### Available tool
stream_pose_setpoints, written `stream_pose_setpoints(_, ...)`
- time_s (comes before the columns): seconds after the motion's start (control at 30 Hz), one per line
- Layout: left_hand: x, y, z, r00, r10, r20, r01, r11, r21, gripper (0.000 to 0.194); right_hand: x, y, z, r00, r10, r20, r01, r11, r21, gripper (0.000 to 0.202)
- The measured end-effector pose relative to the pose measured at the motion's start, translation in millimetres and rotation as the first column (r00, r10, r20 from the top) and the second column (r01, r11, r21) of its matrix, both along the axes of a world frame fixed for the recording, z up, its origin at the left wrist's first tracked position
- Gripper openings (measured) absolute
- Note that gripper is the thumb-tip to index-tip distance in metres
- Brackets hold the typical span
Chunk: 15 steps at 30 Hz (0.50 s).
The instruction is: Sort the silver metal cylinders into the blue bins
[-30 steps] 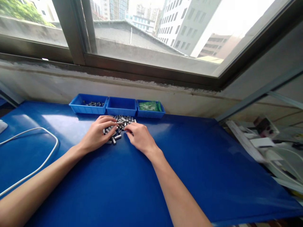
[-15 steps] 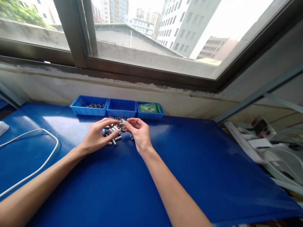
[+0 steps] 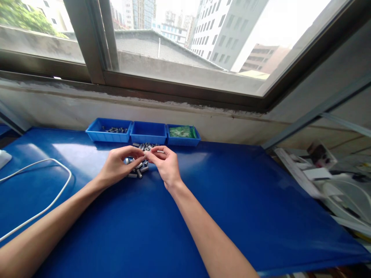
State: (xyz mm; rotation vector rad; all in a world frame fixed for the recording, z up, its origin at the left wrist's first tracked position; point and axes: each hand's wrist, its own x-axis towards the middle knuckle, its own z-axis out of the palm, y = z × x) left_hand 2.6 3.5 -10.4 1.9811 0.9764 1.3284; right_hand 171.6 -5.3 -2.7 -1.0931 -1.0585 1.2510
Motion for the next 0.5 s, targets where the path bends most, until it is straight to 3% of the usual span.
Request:
stream_pose_setpoints(0.13,1.9,-0.6,1.3,0.990,-0.045,0.135,0.066,0.986,-0.151,0.022,-1.0,-2.4,4.7,0.997,0.043,0.070,-0.047,0.998,0.048,0.033)
stream_pose_setpoints(0.23,-3.5,7.2,3.3,0.966,0.013,0.257,0.053,0.968,-0.245,0.029,1.5,-4.8,8.3,0.964,-0.008,0.267,-0.038,0.985,0.166,0.022)
stream_pose_setpoints(0.3,-11.2,16.7,4.5,0.948,0.127,0.293,-0.043,0.960,-0.276,0.034,4.7,-6.8,10.1,0.863,-0.096,0.496,-0.054,0.959,0.280,0.012)
stream_pose_setpoints(0.37,-20.4,27.7,5.4,0.910,0.249,0.333,-0.144,0.940,-0.309,0.037,8.1,-8.7,10.9,0.708,-0.173,0.685,-0.134,0.919,0.371,0.008)
stream_pose_setpoints(0.43,-28.5,37.9,6.1,0.858,0.335,0.390,-0.221,0.925,-0.308,0.039,10.6,-10.0,10.5,0.591,-0.206,0.780,-0.231,0.883,0.408,0.011)
stream_pose_setpoints(0.5,-34.2,46.1,6.4,0.828,0.362,0.428,-0.254,0.923,-0.289,0.041,12.0,-10.5,9.3,0.528,-0.216,0.821,-0.288,0.864,0.412,0.014)
